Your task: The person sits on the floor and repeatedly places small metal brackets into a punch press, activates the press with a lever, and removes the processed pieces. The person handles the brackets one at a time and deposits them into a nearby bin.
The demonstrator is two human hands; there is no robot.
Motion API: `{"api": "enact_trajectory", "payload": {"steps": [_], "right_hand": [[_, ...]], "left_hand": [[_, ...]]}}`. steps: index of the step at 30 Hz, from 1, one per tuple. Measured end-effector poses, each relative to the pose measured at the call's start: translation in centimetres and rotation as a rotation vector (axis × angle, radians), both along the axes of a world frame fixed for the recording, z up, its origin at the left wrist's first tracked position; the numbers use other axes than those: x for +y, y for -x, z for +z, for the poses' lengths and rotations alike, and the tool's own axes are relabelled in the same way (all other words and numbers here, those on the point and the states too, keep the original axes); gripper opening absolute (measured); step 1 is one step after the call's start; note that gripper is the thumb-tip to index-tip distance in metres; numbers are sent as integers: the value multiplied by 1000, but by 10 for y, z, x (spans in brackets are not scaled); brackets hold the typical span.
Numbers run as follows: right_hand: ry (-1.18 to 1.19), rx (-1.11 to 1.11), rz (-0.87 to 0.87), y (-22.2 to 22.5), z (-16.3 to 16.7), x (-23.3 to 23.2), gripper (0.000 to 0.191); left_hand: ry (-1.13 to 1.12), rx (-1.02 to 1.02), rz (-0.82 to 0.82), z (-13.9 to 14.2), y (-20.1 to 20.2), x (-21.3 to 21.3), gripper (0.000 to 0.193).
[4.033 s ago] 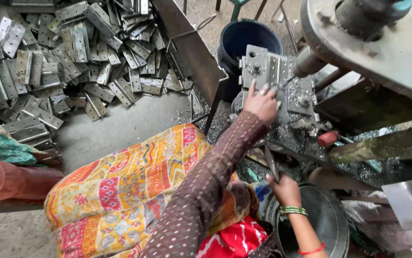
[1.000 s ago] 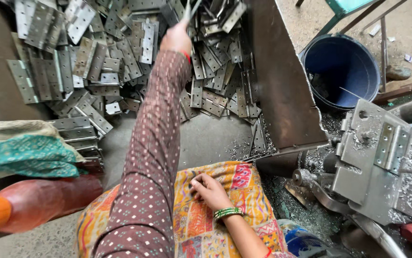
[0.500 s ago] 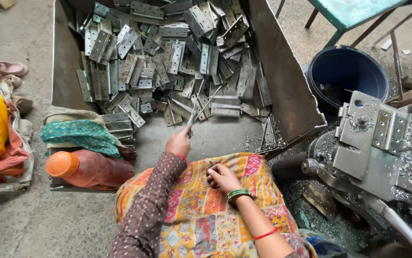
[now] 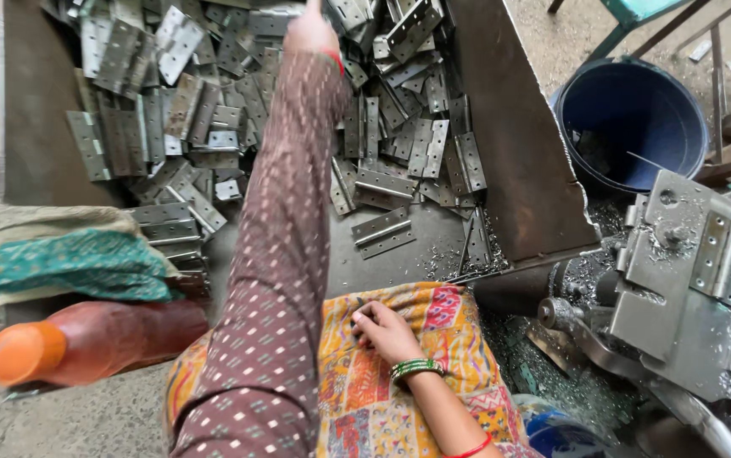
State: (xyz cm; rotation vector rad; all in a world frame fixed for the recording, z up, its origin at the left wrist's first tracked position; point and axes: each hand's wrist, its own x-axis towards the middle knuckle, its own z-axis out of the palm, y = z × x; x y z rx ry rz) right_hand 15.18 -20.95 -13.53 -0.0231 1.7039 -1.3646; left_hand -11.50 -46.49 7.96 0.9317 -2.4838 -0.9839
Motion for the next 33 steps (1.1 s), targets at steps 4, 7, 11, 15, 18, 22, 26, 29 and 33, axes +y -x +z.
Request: {"api": "enact_trajectory", "payload": {"steps": [4,7,11,15,18,22,26,29,33], "right_hand": [[69,15,-16,-4,-4,3,25],[59,42,-5,-4,-5,3,25],[29,70,6,0,-3,3,25],[48,63,-9,1,0,3,25],[46,61,-6,0,1,3,26],[35,67,-10,0,1,0,26],[57,68,-11,1,0,-2,26],[61,71,-12,2,0,-2,26],[70,43,-12,2,3,-3,26]], "left_hand": [[-53,-43,3,-22,11,3,63],[-53,-73,-28,-31,2,-1,63],[-19,-165,-120,-52,-44,1,63],[24,-251,-195,-93,-105,13,70],[38,-247,-188,-118,-154,26,64],[-9,-325,-200,-145,-219,41,63],[-1,-339,-204,-161,-266,55,58],[-56,-387,-219,-164,-299,61,61],[-87,-212,-216,-145,-333,69,56]]}}
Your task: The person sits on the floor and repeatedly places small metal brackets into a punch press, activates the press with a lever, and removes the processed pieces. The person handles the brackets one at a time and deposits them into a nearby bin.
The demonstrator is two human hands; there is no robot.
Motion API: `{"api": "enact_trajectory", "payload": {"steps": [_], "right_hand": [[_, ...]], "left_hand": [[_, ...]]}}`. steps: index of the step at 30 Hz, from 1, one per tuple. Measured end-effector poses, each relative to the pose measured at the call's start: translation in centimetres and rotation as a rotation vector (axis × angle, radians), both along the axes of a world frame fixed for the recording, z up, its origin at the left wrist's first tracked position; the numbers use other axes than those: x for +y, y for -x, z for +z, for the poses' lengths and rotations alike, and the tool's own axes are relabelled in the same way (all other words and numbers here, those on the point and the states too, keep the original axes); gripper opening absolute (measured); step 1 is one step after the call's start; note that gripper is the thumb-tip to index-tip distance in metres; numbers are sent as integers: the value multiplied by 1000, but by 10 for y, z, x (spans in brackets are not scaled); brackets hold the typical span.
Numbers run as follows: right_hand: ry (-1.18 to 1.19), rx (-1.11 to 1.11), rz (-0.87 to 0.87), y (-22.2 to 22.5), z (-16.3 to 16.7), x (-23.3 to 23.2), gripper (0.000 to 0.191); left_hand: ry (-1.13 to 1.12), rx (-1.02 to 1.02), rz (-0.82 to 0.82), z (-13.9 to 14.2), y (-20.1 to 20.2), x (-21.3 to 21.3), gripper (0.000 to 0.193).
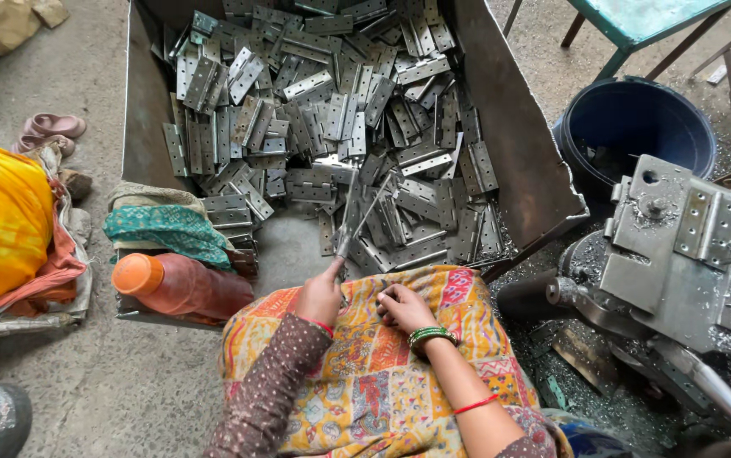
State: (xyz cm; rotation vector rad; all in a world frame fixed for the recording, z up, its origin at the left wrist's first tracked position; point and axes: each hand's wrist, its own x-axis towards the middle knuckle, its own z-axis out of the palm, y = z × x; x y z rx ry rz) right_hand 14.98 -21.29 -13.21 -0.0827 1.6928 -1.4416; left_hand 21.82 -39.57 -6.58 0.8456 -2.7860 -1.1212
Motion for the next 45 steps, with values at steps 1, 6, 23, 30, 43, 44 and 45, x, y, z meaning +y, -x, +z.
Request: {"api": "enact_trajectory", "payload": {"steps": [1,6,23,30,43,44,45], "right_hand": [[-9,-7,-4,0,1,0,26],[-25,-34,3,0,3,0,26],[-7,18,13,0,-2,-2,27],[13,-5,-20,-1,1,3,25],[24,-7,-8,1,3,-2,27],[11,-6,-3,1,4,-2,27],[0,-3,3,1,4,-2,27]], "left_hand": [[11,139,-28,6,0,0,57],[12,231,72,42,84,-27,79],[125,143,58,37,215,-62,50],[52,168,4,-17,106,-27,51],[277,312,-125,71,91,-12,67],[181,155,-27,81,118,-28,67],[-3,124,54,92,148,-50,70]]}}
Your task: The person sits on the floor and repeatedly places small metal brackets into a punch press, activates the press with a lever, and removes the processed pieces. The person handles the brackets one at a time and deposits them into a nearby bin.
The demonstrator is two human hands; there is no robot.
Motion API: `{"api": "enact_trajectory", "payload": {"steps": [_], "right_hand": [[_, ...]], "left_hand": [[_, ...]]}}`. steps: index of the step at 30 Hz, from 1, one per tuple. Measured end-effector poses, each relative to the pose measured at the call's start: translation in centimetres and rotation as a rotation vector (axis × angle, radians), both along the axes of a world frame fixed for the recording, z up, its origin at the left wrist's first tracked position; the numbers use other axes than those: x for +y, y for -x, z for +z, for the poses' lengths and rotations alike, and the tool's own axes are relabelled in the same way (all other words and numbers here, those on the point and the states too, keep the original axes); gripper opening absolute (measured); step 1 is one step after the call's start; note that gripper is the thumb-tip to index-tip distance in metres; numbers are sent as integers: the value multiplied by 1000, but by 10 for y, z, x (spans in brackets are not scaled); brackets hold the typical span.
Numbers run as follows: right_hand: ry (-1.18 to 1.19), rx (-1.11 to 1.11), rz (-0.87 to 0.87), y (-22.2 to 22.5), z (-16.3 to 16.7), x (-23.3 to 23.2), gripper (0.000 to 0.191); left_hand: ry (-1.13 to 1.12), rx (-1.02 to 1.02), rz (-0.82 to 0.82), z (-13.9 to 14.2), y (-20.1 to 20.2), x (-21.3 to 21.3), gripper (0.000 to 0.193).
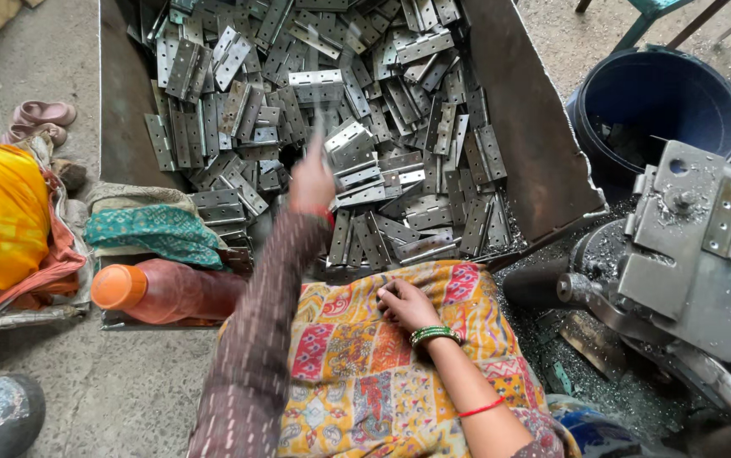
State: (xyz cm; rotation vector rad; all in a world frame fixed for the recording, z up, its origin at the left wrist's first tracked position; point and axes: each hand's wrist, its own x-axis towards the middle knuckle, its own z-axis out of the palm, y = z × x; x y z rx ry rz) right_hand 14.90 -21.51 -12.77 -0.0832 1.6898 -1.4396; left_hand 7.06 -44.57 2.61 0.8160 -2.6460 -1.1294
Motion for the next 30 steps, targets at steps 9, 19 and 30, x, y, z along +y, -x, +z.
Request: {"api": "enact_trajectory", "payload": {"steps": [9,19,30], "right_hand": [[-12,3,5,3,3,-3,26],[53,8,-38,1,5,-3,25],[54,47,20,-2,9,3,26]], "left_hand": [[80,-82,283,23,112,-65,51],[226,-244,-49,-72,-43,-28,63],[16,-27,-224,-111,-161,85,60]]}}
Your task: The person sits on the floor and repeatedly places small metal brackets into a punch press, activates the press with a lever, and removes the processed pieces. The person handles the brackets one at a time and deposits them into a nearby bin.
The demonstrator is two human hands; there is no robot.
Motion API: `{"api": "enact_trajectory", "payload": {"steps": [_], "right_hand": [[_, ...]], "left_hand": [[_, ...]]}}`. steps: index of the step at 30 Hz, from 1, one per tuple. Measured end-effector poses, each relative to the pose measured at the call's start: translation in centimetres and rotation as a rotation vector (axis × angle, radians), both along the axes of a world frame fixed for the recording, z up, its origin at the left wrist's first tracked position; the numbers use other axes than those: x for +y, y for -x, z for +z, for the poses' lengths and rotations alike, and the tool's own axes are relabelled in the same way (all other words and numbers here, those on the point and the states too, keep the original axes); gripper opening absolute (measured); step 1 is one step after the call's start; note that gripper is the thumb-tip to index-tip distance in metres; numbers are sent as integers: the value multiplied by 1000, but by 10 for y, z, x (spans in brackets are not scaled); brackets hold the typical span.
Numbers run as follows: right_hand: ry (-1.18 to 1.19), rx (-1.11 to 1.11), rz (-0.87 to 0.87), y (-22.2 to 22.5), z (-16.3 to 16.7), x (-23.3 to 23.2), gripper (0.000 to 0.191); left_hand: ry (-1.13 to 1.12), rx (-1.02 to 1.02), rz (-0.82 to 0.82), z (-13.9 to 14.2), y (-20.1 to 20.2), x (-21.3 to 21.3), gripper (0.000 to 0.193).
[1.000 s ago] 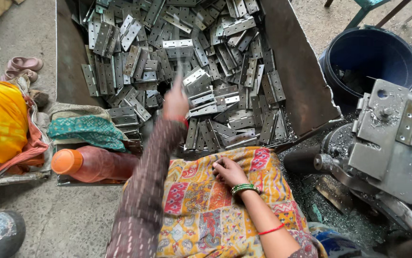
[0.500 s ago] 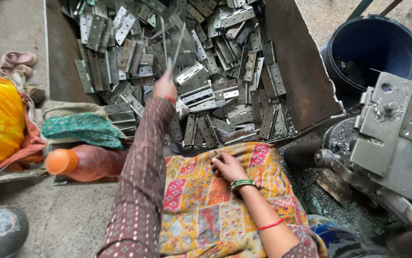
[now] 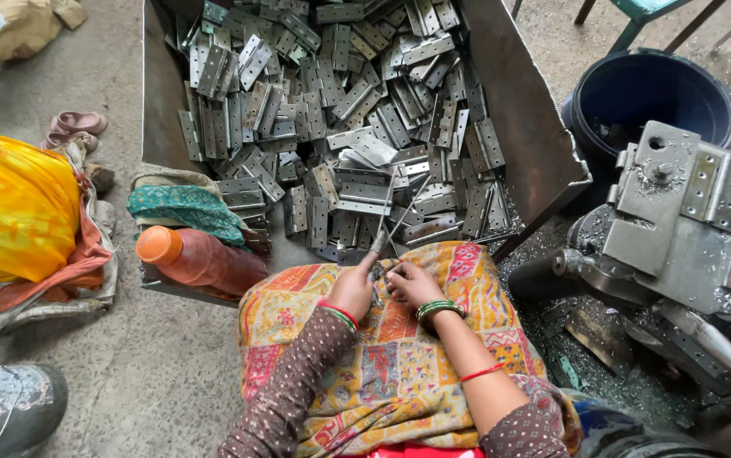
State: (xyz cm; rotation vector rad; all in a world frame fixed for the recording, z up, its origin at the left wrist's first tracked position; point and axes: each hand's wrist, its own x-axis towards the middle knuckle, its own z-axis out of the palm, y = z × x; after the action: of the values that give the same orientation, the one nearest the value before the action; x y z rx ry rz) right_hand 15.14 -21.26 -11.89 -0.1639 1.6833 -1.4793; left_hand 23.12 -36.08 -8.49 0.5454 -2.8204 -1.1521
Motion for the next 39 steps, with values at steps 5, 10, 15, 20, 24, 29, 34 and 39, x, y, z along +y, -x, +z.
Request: {"api": "enact_trajectory", "payload": {"steps": [5,10,15,20,24,29,34,39], "right_hand": [[-20,-8,23,0,11,0,27],[-62,-16,20,2,23,-2,28],[-19,-76,-16,3,28,-6,26],[-46,-28,-23,5,30,-7,25],[-15,-46,-51,3,32,-7,26],[-15,-23,-28,1,32,-2,24],[58,-35,-26,-1,27,4,23],[106,-29,-51,-4,22,3,21]], "left_hand": [[96,197,169,62,58,-30,60],[-93,119,484,126,166,-85,56],[-16,113,591,145,226,-116,50],[-51,101,498,125,224,-124,51],[-76,13,292,99,179,-115,53],[-23,5,92,63,130,-72,54],[18,-65,82,37,79,-37,52],[48,20,133,31,54,-11,48]]}}
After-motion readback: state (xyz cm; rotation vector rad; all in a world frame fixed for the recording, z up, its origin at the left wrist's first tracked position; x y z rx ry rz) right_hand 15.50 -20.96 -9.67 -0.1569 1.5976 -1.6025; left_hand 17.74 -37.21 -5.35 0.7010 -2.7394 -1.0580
